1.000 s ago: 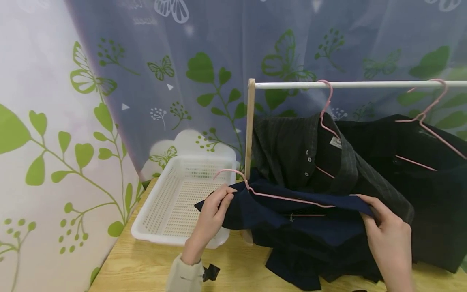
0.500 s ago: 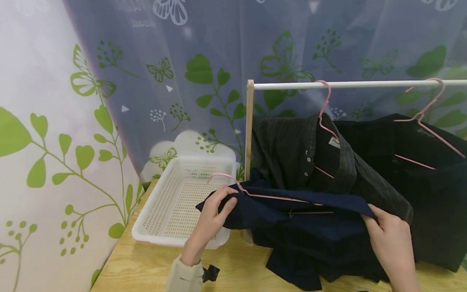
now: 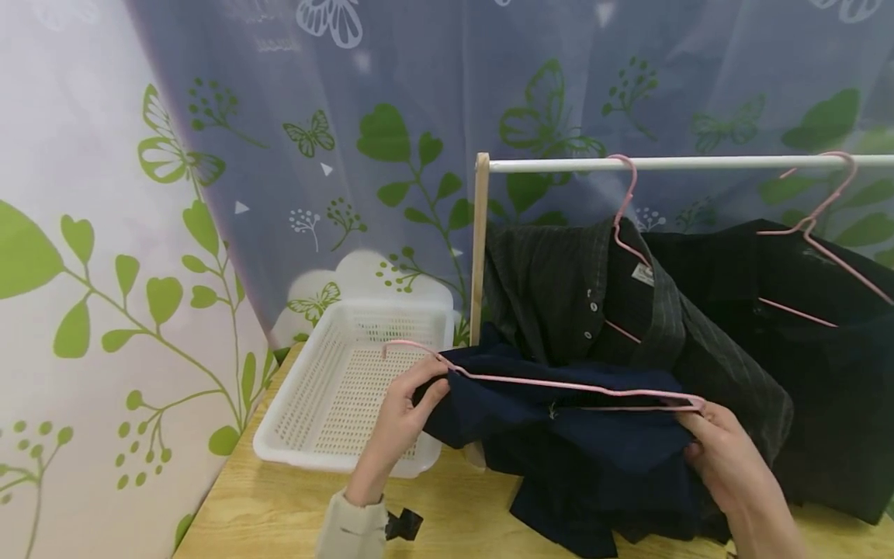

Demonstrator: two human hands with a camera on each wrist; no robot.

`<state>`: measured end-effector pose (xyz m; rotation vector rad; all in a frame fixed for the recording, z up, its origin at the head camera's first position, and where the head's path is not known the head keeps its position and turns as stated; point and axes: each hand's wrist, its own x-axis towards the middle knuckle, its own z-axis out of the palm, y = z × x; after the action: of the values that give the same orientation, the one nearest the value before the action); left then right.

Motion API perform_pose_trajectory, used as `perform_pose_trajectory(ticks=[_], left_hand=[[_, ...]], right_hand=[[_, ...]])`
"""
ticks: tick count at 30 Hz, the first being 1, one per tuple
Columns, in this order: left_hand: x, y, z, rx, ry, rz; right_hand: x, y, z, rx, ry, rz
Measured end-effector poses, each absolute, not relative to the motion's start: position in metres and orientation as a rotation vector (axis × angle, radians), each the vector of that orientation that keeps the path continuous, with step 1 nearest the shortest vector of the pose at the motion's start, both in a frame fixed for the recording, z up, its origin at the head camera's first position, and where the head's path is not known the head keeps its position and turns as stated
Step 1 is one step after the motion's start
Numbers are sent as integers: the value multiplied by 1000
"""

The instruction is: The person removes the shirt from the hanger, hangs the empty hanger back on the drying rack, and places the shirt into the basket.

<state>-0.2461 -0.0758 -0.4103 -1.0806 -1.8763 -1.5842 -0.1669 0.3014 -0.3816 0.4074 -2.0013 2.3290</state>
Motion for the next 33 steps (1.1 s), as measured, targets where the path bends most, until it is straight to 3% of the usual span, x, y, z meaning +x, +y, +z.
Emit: perform_pose_trajectory(ticks=[2,6,10,23,33], left_hand=[[-244,-73,-410,-1062,-1864,-1602],[-240,-67,-407,-1021,-1850,-1624],[-237,-64,-405,-979,-1858,-1625],[-239,-64,-407,-907,-1863,-1580],[-238,-51,-409,-981,-1895,-1505]], right_hand=[[-171,289,-383,296,-2141,2198],[-175,266,-384,110,-2569,1404],[-174,262,-383,140,-2605,885],[-142,297,-349,295,-2643,873],[-134,278,-341,532,-2239,667]])
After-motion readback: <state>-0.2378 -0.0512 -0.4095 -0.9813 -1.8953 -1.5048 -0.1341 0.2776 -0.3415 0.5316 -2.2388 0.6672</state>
